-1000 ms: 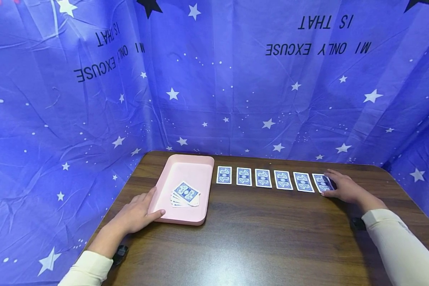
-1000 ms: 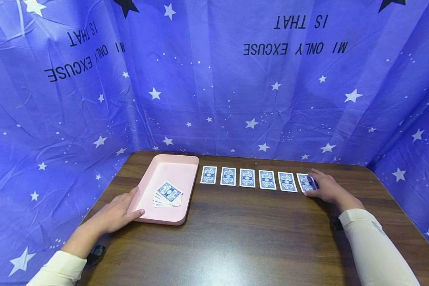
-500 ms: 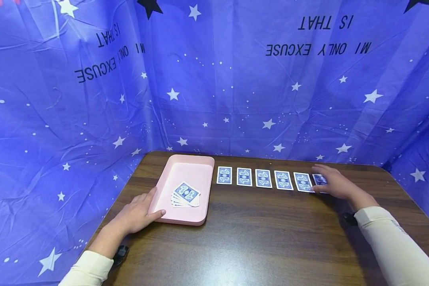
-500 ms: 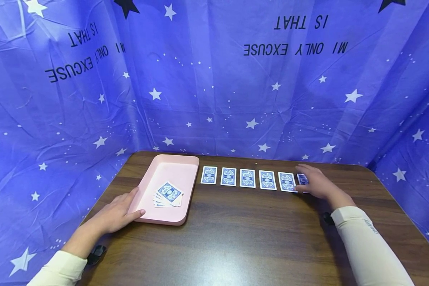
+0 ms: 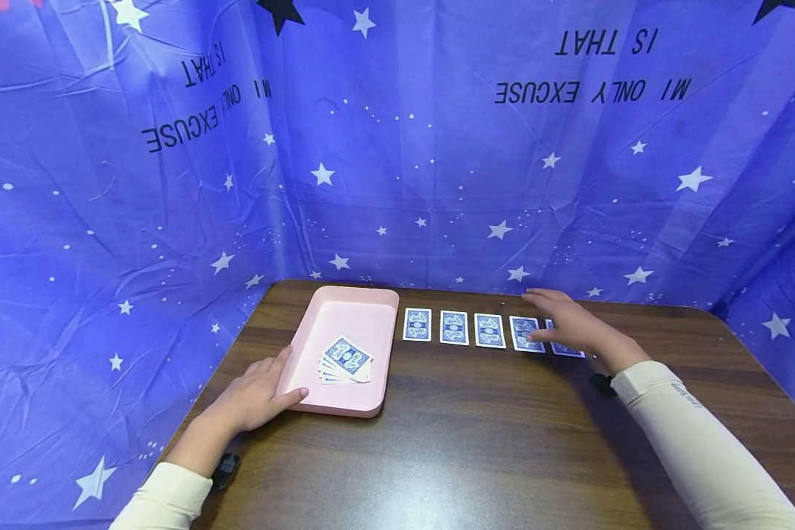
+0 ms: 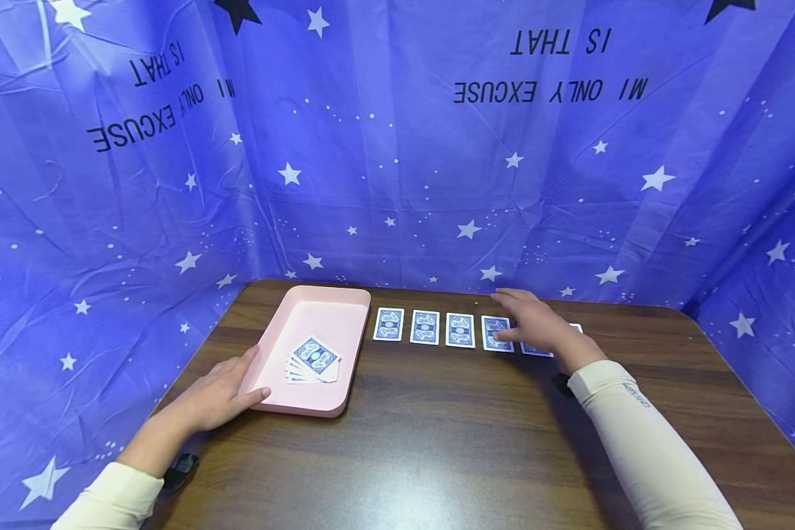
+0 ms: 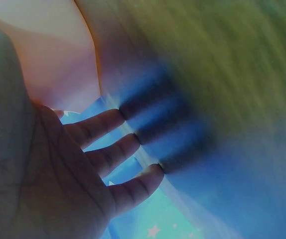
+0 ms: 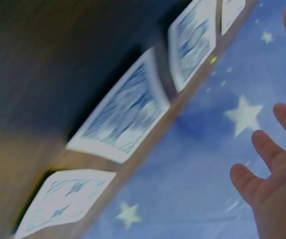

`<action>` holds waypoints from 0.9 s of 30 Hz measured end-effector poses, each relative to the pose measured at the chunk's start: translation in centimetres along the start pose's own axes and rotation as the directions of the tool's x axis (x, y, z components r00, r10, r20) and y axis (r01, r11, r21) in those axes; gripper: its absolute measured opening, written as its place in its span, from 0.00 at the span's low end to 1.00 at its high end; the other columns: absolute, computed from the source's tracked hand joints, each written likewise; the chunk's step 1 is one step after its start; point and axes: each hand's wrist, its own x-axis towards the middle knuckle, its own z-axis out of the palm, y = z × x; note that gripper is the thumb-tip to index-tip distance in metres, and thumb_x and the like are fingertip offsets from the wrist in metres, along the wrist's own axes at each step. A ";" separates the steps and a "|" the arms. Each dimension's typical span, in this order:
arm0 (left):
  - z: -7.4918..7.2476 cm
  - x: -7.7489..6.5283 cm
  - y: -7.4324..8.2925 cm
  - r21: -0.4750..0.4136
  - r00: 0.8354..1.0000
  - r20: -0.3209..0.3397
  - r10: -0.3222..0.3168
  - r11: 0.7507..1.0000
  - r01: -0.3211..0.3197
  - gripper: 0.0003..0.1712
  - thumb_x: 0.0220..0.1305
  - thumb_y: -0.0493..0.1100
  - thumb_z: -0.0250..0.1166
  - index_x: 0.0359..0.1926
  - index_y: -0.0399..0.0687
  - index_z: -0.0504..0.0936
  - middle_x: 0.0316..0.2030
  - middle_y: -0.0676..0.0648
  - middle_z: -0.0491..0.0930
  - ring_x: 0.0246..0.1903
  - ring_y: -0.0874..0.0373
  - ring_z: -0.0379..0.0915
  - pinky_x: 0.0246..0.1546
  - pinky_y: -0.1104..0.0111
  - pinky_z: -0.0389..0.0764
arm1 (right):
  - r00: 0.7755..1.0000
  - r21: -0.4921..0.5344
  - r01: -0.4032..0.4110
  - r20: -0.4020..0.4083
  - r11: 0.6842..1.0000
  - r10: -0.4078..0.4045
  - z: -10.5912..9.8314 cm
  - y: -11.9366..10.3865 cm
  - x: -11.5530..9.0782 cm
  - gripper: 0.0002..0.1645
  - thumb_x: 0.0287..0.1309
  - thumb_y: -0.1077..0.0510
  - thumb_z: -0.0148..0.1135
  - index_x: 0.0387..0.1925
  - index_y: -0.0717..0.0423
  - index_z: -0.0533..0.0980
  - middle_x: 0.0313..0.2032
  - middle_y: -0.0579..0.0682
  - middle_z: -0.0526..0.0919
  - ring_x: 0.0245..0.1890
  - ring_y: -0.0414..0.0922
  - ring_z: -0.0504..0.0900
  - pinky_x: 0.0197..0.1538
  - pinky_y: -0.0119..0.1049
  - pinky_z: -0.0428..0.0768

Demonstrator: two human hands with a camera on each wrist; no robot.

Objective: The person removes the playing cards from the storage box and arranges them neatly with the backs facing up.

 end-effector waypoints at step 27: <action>0.3 0.1 -0.3 -0.004 1.000 0.000 -0.009 1.000 0.009 0.56 0.65 0.71 0.56 0.75 0.32 0.53 0.63 0.28 0.68 0.62 0.31 0.64 0.56 0.39 0.68 | 0.973 -0.027 0.224 0.059 0.974 -0.222 2.7 -8.1 7.8 0.48 0.50 0.50 0.77 0.67 0.65 0.68 0.66 0.63 0.69 0.68 0.61 0.63 0.69 0.56 0.59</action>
